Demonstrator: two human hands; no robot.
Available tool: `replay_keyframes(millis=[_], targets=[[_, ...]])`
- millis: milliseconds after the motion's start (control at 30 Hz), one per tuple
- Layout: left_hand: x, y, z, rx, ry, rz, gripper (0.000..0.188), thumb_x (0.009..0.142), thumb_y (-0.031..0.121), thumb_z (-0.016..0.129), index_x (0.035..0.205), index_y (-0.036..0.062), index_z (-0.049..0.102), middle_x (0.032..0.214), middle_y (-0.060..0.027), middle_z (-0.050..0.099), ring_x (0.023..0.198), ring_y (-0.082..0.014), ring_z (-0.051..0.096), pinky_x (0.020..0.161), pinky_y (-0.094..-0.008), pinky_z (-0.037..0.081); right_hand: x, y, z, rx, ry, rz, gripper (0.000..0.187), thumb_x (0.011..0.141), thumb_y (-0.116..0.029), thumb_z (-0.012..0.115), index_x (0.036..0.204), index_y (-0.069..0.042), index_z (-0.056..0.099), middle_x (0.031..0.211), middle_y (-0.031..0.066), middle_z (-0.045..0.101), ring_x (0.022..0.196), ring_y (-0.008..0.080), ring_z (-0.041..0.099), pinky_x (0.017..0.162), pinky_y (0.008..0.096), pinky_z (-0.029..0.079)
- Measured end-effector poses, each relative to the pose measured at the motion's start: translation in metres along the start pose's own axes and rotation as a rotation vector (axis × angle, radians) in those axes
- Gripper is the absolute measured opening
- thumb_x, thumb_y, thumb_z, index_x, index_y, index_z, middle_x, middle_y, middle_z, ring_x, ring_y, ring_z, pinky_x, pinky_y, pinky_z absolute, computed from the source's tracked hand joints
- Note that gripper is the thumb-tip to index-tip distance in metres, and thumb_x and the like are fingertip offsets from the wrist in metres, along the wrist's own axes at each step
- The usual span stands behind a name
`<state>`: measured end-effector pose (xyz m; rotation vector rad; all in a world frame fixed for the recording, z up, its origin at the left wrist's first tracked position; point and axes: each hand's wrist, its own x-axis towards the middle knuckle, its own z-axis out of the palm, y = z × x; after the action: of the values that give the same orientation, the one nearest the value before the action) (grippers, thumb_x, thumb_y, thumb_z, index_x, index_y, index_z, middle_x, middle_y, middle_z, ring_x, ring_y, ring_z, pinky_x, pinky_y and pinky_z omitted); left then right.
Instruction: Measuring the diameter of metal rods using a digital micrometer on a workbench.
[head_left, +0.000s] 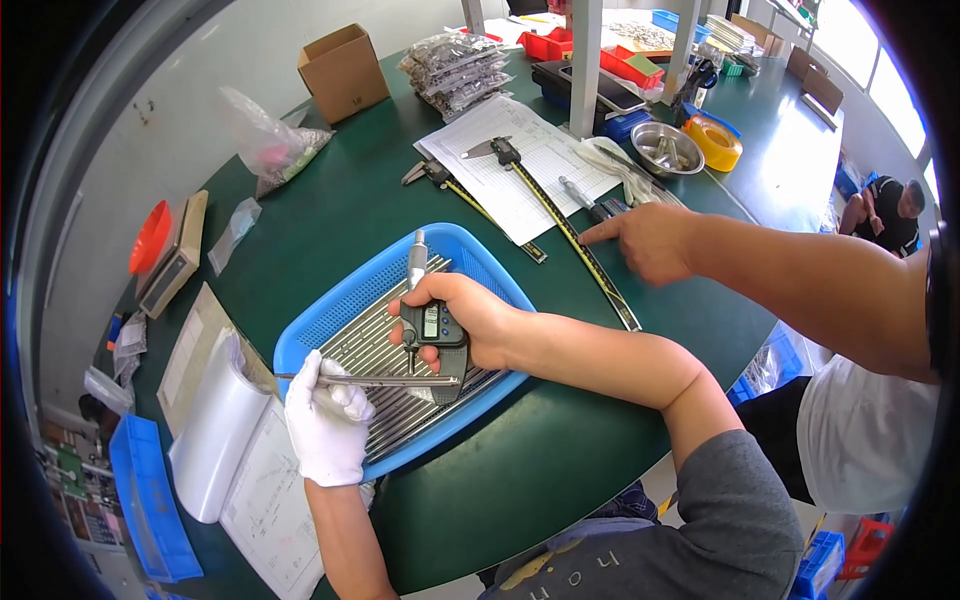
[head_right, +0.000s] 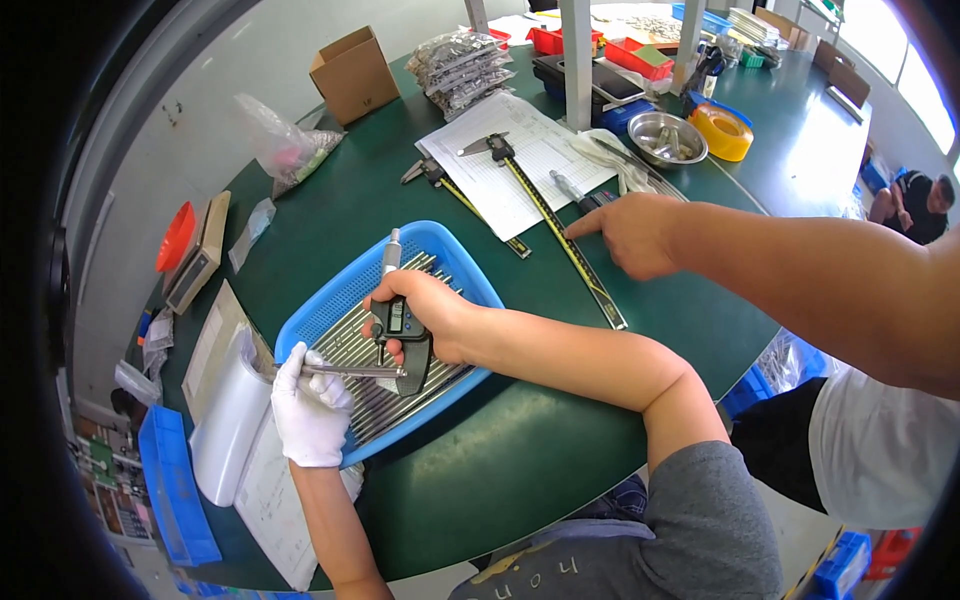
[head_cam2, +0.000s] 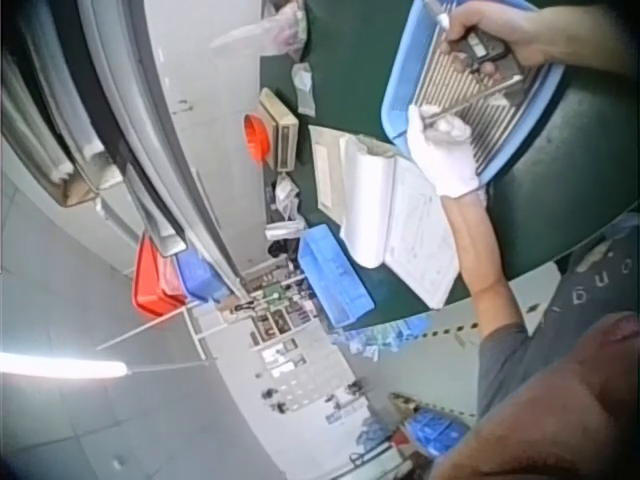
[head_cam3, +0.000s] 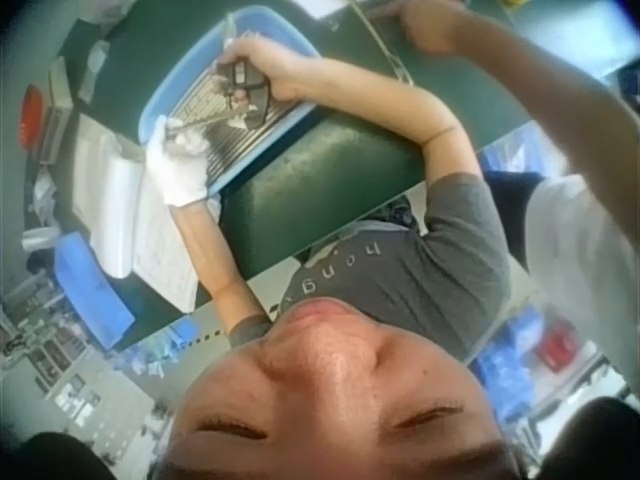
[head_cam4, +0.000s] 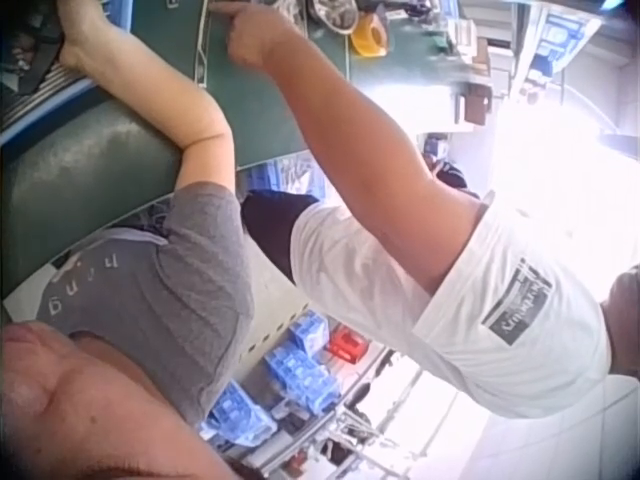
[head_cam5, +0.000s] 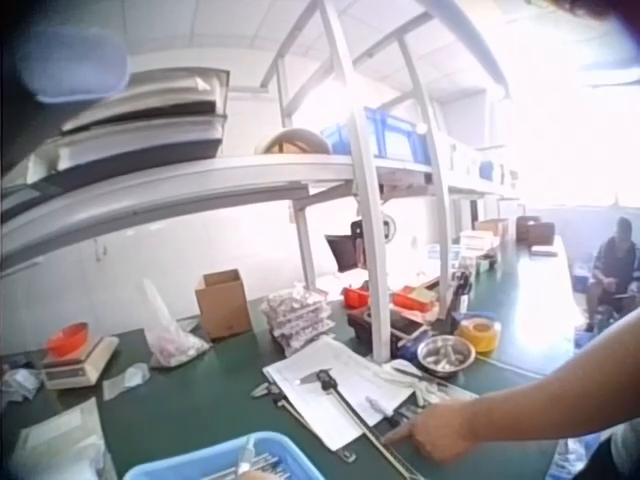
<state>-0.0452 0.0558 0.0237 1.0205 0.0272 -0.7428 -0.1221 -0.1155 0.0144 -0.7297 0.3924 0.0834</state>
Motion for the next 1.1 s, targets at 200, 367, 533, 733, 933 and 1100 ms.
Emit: replay_keyframes(millis=[200, 367, 533, 733, 933, 1100], targets=[[-0.002, -0.001, -0.001, -0.017, 0.008, 0.032, 0.022, 0.083, 0.026, 0.05, 0.069, 0.0091, 0.05, 0.05, 0.0019, 0.039, 0.044, -0.0088, 0.037, 0.04, -0.021, 0.028, -0.002, 0.0, -0.002, 0.012, 0.01, 0.02, 0.024, 0.081, -0.019, 0.04, 0.097, -0.004, 0.049, 0.078, 0.0105, 0.06, 0.045, 0.0166, 0.048, 0.047, 0.0293, 0.043], [0.001, -0.003, -0.008, -0.117, 0.043, 0.002, 0.018, 0.084, 0.025, 0.048, 0.074, 0.0106, 0.049, 0.056, 0.0019, 0.041, 0.048, -0.0087, 0.041, 0.044, -0.0199, 0.034, -0.003, 0.003, -0.005, -0.024, 0.006, 0.003, 0.025, 0.081, -0.02, 0.04, 0.098, -0.004, 0.049, 0.079, 0.0121, 0.059, 0.044, 0.0164, 0.048, 0.046, 0.0296, 0.043], [0.002, -0.001, -0.011, -0.075, 0.068, 0.035, 0.022, 0.086, 0.027, 0.046, 0.077, 0.0067, 0.05, 0.059, -0.0013, 0.045, 0.05, -0.0118, 0.043, 0.046, -0.0224, 0.035, 0.0, 0.002, -0.002, -0.006, -0.011, 0.01, 0.027, 0.08, -0.023, 0.042, 0.097, -0.004, 0.051, 0.078, 0.0119, 0.058, 0.041, 0.0166, 0.047, 0.043, 0.0306, 0.043], [0.007, -0.004, -0.009, -0.002, -0.136, 0.001, 0.029, 0.088, 0.028, 0.044, 0.079, 0.0011, 0.05, 0.057, -0.003, 0.045, 0.049, -0.014, 0.044, 0.049, -0.0232, 0.037, -0.004, -0.004, -0.003, 0.033, 0.006, -0.15, 0.05, 0.081, -0.052, 0.038, 0.088, -0.005, 0.054, 0.07, 0.0093, 0.058, 0.037, 0.0165, 0.045, 0.039, 0.0275, 0.037], [0.004, -0.007, -0.01, 0.115, -0.28, -0.037, 0.034, 0.089, 0.031, 0.042, 0.083, 0.0006, 0.055, 0.06, -0.0072, 0.055, 0.053, -0.0172, 0.054, 0.051, -0.025, 0.042, -0.006, 0.0, 0.004, 0.02, -0.04, -0.128, 0.053, 0.085, -0.054, 0.033, 0.088, -0.005, 0.053, 0.07, 0.0095, 0.057, 0.036, 0.0156, 0.042, 0.038, 0.0272, 0.037], [0.0, -0.007, -0.008, 0.146, -0.319, -0.093, 0.035, 0.09, 0.032, 0.041, 0.085, 0.0001, 0.055, 0.062, -0.0078, 0.058, 0.055, -0.0173, 0.057, 0.051, -0.0233, 0.044, -0.01, 0.0, 0.005, -0.002, -0.025, -0.185, 0.051, 0.088, -0.049, 0.027, 0.089, -0.004, 0.052, 0.071, 0.0112, 0.057, 0.036, 0.0154, 0.042, 0.036, 0.026, 0.038]])
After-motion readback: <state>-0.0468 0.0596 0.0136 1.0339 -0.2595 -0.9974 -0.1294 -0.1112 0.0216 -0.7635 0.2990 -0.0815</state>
